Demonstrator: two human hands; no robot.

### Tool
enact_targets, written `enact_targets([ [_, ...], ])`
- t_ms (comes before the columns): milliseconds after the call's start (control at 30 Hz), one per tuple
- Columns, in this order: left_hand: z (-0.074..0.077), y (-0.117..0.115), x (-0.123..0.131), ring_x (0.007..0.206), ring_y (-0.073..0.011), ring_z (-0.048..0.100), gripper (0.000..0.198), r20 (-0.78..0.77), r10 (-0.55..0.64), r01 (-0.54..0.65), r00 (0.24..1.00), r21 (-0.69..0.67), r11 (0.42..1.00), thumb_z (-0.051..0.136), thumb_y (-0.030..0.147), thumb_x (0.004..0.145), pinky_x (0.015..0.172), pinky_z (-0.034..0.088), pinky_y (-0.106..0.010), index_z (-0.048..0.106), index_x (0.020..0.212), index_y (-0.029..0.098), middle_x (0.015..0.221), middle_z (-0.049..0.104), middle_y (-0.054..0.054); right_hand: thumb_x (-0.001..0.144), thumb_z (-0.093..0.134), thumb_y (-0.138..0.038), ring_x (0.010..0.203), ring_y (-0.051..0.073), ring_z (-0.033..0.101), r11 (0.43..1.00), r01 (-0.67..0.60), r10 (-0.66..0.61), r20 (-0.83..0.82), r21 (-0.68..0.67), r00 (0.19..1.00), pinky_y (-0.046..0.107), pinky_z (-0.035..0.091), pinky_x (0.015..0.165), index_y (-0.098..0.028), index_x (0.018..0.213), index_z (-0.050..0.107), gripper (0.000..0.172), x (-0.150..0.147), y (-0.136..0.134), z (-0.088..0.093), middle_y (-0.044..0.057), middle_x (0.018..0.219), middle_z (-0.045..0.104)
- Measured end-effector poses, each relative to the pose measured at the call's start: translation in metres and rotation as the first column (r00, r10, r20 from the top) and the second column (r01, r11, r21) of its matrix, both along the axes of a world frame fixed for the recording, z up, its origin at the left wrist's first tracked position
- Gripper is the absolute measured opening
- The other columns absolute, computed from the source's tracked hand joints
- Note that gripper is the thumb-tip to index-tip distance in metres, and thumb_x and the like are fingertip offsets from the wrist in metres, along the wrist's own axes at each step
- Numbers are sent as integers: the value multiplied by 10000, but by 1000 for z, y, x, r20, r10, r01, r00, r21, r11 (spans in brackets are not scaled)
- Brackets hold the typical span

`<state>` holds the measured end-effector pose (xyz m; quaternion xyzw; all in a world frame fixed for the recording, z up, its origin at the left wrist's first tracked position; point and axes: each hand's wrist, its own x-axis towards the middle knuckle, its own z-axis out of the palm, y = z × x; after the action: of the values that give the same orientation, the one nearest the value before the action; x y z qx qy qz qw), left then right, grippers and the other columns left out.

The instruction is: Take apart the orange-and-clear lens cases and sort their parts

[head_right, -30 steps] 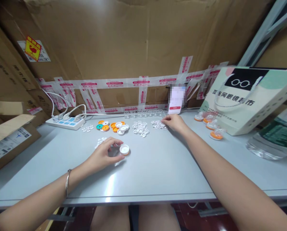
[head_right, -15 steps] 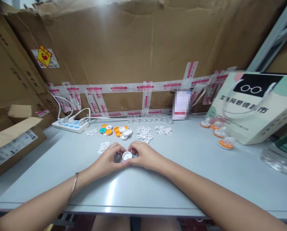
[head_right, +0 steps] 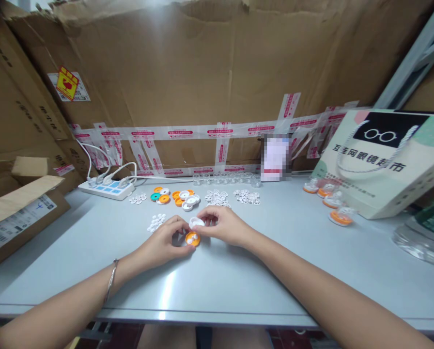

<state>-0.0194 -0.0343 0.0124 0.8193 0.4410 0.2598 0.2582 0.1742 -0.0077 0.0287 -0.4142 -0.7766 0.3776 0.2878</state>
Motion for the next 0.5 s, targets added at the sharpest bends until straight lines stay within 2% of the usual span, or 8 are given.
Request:
enact_targets([
  [100,2,-1,0,851,-164,498,200,-5,-7,7,1000,-10,1000,603,275,705,792,410,-290,584,889,199,897,508,-24,713,595,-334,749,145,556,993,117,-116,-39,4,992,296,455,718,-159,936,637,286,1,5,-4,59,899,629],
  [233,4,-3,0,852,-171,495,205,-21,-4,4,1000,-10,1000,597,267,707,796,414,-304,586,901,203,907,504,-28,703,603,-273,860,181,579,963,232,-235,8,135,972,326,447,796,-178,1040,604,350,-3,14,0,65,952,641],
  [400,2,-3,-2,858,-176,496,204,-20,-9,9,1000,5,1000,591,278,711,797,415,-302,587,899,198,903,503,-32,696,599,-240,880,175,581,949,221,-236,40,226,971,286,436,795,-155,969,623,287,-15,41,16,65,976,654],
  [500,3,-4,-3,876,-178,493,209,-15,-14,14,1000,-5,1000,595,264,709,806,412,-299,581,907,199,910,503,-32,687,596,-251,844,168,571,933,258,-290,98,251,952,268,433,745,-143,958,624,293,-24,59,18,64,960,652],
])
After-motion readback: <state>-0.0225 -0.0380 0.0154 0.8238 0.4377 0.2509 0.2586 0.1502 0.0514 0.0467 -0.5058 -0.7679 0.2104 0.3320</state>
